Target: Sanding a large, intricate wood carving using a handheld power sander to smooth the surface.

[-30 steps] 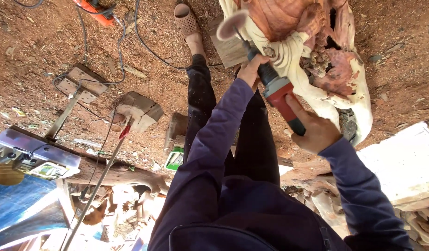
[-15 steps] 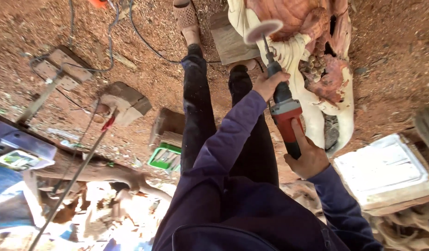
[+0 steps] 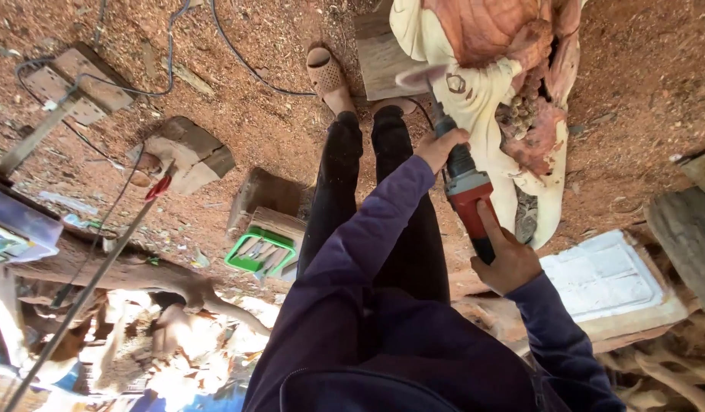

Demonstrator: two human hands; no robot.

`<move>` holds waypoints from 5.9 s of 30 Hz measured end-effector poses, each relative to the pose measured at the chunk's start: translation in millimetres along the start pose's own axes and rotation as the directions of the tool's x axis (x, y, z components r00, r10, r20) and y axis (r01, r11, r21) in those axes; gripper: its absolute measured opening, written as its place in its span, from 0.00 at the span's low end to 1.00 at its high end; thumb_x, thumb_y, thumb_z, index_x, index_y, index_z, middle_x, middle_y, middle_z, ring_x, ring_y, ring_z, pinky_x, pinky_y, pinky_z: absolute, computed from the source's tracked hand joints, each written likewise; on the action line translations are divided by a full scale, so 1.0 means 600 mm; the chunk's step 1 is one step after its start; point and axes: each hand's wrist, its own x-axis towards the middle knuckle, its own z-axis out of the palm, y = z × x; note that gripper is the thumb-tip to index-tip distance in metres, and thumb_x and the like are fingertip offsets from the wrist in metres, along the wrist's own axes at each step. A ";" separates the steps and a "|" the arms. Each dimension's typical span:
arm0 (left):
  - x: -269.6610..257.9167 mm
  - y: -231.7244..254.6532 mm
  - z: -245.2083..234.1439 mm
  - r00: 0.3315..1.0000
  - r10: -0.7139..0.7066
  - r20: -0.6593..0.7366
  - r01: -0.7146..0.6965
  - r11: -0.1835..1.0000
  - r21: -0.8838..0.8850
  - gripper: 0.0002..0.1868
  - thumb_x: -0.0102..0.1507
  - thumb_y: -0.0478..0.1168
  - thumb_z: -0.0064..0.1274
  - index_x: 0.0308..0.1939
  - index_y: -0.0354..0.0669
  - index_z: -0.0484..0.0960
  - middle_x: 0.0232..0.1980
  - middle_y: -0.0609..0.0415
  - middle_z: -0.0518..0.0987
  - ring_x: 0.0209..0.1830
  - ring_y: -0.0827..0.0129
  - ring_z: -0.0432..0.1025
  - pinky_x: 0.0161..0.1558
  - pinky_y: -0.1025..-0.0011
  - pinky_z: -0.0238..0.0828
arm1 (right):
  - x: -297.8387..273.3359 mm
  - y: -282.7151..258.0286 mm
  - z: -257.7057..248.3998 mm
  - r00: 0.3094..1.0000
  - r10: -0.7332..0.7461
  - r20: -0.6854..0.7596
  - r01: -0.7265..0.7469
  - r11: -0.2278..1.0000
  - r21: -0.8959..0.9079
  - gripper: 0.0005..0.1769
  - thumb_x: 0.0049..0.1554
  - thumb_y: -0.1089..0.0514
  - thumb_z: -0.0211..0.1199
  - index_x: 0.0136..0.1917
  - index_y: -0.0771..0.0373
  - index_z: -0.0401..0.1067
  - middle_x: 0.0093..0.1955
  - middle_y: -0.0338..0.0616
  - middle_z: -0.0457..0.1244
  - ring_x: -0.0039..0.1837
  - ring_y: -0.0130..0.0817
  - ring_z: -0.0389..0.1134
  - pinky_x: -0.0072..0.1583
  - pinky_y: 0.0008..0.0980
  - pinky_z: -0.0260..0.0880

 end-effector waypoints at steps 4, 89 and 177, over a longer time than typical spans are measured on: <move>-0.139 0.179 0.092 0.996 0.047 -0.074 -0.034 0.983 0.178 0.51 0.48 0.62 0.69 0.54 0.14 0.78 0.49 0.18 0.77 0.54 0.35 0.74 0.55 0.47 0.70 | -0.011 -0.013 0.015 0.988 -0.003 -0.157 0.026 0.989 0.143 0.65 0.44 0.47 0.70 0.88 0.35 0.41 0.64 0.59 0.67 0.56 0.61 0.73 0.61 0.52 0.74; -0.114 0.433 0.134 0.935 -0.321 0.149 -0.228 -0.227 0.947 0.22 0.41 0.55 0.56 0.28 0.40 0.81 0.29 0.49 0.81 0.31 0.59 0.76 0.37 0.59 0.77 | 0.122 -0.566 -0.022 0.774 0.620 -0.129 0.257 -0.120 0.959 0.62 0.47 0.55 0.62 0.86 0.38 0.32 0.49 0.62 0.70 0.42 0.61 0.73 0.64 0.41 0.72; 0.080 0.596 0.313 0.897 -0.435 -0.081 -0.339 -0.793 0.506 0.31 0.41 0.61 0.71 0.41 0.46 0.87 0.37 0.48 0.83 0.46 0.58 0.80 0.50 0.58 0.78 | 0.305 -0.639 -0.435 0.736 0.554 0.389 0.280 -0.772 0.570 0.65 0.38 0.44 0.73 0.85 0.24 0.47 0.59 0.54 0.69 0.60 0.57 0.72 0.65 0.52 0.71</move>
